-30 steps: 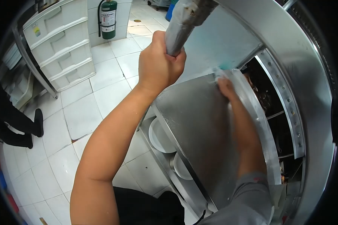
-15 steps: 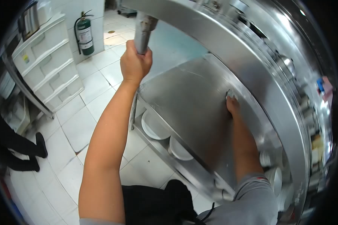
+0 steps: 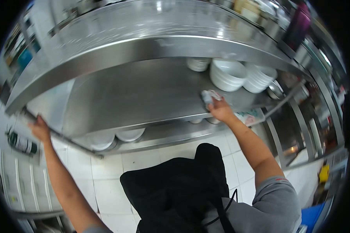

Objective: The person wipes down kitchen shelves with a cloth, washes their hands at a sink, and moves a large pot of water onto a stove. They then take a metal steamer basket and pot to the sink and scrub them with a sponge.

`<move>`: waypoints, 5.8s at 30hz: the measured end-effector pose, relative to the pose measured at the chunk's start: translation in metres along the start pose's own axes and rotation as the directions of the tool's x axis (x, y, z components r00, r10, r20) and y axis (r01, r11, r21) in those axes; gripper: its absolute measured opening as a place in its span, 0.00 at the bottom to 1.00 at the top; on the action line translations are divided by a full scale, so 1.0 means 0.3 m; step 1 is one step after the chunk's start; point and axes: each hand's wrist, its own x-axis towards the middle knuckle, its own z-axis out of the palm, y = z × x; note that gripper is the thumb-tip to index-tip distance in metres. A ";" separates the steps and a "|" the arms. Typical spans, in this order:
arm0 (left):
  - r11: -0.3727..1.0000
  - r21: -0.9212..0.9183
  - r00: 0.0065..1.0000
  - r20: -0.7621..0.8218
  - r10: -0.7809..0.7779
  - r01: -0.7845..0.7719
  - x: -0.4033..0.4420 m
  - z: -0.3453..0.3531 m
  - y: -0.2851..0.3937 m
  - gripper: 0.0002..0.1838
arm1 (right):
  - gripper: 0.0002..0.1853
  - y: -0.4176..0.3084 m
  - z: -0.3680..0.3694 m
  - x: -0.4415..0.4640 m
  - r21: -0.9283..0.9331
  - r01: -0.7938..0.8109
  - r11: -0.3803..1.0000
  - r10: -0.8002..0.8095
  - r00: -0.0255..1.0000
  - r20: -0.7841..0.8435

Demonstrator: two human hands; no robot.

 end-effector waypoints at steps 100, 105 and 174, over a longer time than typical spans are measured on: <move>0.823 -0.492 0.425 0.704 0.569 -0.286 -1.086 -0.466 1.558 0.28 | 0.20 0.373 -0.726 -0.678 0.862 -0.148 0.485 0.419 0.904 -0.081; 0.325 -0.944 0.343 0.288 0.894 -0.055 -1.204 -0.698 1.640 0.28 | 0.20 0.370 -0.410 -0.687 0.886 -0.352 0.302 0.393 0.892 0.221; 0.821 -0.571 0.694 0.589 0.414 -0.005 -1.243 -0.442 1.772 0.30 | 0.08 1.540 0.024 -0.298 0.983 0.090 -0.161 0.876 0.472 0.100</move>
